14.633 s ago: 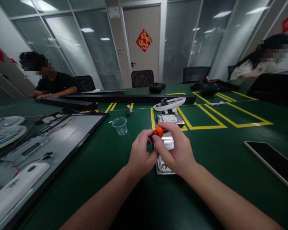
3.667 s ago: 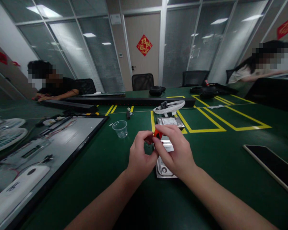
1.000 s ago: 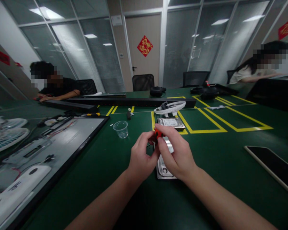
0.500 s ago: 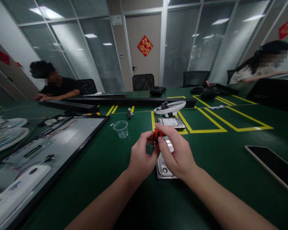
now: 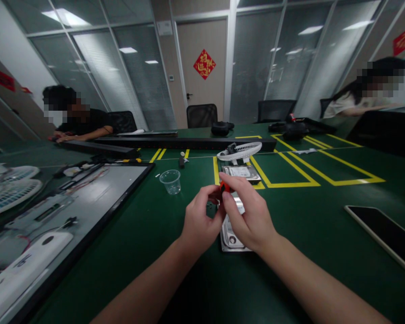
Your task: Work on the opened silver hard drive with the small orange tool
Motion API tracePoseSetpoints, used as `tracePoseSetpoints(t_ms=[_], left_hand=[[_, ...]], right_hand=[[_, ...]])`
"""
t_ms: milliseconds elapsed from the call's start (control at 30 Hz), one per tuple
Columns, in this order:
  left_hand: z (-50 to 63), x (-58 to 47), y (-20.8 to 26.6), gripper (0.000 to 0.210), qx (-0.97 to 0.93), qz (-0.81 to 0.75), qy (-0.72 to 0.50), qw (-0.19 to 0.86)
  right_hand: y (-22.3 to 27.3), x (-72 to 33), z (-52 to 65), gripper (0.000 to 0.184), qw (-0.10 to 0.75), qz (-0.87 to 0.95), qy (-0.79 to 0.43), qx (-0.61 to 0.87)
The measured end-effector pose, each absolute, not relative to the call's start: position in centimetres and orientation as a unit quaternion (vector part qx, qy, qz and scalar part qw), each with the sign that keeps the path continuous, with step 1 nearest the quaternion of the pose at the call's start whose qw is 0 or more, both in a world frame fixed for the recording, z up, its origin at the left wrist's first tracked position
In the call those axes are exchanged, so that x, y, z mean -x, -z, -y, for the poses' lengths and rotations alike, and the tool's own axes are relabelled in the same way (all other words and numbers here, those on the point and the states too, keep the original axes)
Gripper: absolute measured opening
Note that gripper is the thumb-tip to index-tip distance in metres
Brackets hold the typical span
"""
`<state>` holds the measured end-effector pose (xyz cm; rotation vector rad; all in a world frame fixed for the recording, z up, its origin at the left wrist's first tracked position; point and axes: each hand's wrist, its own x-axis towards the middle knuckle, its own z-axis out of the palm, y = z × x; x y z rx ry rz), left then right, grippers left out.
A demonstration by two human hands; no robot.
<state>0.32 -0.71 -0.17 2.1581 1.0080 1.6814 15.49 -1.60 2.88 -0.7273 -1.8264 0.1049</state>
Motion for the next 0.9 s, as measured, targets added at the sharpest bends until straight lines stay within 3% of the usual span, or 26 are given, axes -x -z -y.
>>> tracePoseSetpoints(t_ms=[900], left_hand=[[0.71,-0.23,0.1,0.036,-0.737,-0.355,-0.571,0.076]], right_hand=[[-2.99,-15.37,1.42,0.04,0.566,0.761,-0.018,0.317]])
